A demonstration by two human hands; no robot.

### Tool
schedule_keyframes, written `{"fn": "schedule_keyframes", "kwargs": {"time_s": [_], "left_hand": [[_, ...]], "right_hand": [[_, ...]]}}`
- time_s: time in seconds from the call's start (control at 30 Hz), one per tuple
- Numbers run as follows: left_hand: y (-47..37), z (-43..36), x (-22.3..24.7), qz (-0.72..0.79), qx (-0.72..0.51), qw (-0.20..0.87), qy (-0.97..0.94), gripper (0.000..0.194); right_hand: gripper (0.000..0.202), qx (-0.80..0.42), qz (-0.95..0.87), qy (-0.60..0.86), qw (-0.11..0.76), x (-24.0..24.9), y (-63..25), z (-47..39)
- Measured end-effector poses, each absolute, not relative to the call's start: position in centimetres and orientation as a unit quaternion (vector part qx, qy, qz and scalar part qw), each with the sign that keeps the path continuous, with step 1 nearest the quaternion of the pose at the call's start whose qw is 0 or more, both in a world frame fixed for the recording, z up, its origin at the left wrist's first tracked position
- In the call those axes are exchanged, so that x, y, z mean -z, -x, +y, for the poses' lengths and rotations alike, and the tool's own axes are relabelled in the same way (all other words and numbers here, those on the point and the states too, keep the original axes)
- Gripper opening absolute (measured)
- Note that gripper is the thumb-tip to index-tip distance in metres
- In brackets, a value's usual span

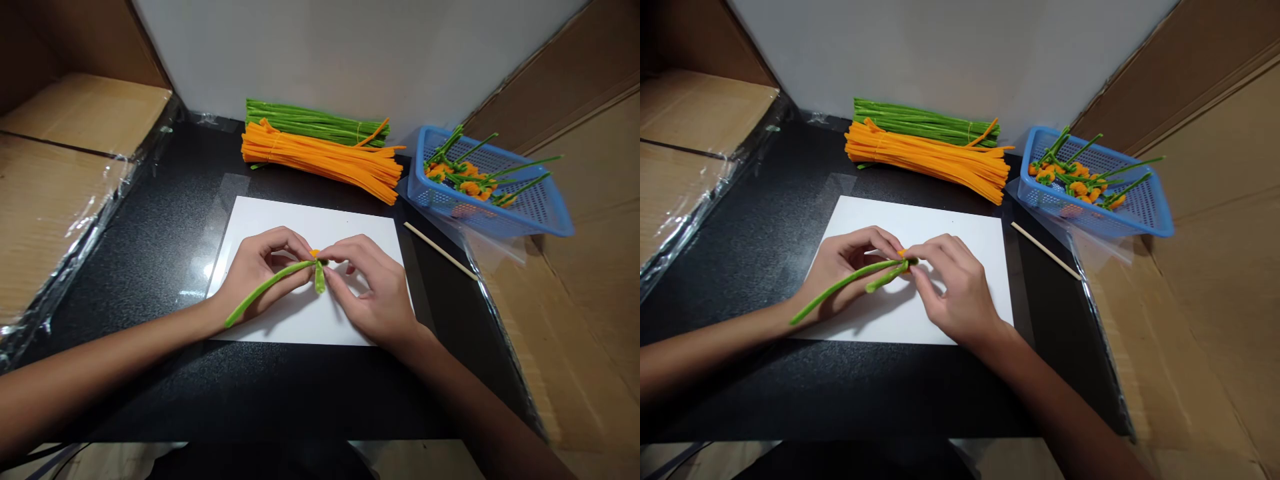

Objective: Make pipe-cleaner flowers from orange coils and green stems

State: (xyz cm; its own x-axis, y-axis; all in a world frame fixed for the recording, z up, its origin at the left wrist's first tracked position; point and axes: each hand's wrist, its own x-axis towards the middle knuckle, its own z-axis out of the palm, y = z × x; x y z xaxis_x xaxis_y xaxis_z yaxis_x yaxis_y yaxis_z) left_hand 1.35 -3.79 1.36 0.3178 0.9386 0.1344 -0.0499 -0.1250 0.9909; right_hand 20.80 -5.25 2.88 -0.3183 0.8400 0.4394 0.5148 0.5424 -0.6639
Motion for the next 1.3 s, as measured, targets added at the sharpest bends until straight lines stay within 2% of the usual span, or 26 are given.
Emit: {"fn": "schedule_keyframes", "kwargs": {"time_s": [0.1,0.3,0.47,0.6,0.73,0.9,1.0,1.13,1.3], "left_hand": [[-1.3,-3.7,-1.4,0.37,-0.448,0.558,-0.592,0.022],[-1.5,-3.9,-1.6,0.377,-0.45,0.562,-0.583,0.019],[-1.4,-3.9,-1.7,0.371,-0.455,0.5,-0.636,0.013],[-0.5,-3.2,-1.8,0.317,-0.43,0.445,-0.719,0.02],[0.7,-2.1,-1.7,0.259,-0.406,0.344,-0.806,0.025],[1.4,-1.3,-2.0,0.245,-0.365,0.262,-0.859,0.019],[1.4,-1.2,-2.4,0.253,-0.353,0.26,-0.862,0.016],[1.4,-1.3,-2.5,0.247,-0.353,0.251,-0.867,0.016],[1.8,-1.1,-2.0,0.175,-0.348,0.134,-0.911,0.02]], "right_hand": [[0.015,-0.252,-0.772,0.425,0.401,-2.8,-20.9,-5.1],[0.01,-0.486,-0.605,0.461,0.431,-2.3,-20.4,-4.9],[0.027,-0.599,-0.495,0.442,0.448,-2.0,-20.5,-4.8],[0.03,-0.633,-0.452,0.445,0.444,-2.0,-20.9,-4.5],[0.025,-0.646,-0.454,0.433,0.434,-2.0,-21.2,-4.4],[0.019,-0.655,-0.515,0.368,0.412,-2.1,-21.3,-4.6],[0.022,-0.651,-0.537,0.362,0.396,-2.3,-21.2,-4.6],[0.023,-0.664,-0.491,0.375,0.422,-2.1,-20.8,-4.6],[0.019,-0.696,-0.428,0.377,0.437,-1.8,-20.6,-4.8]]}}
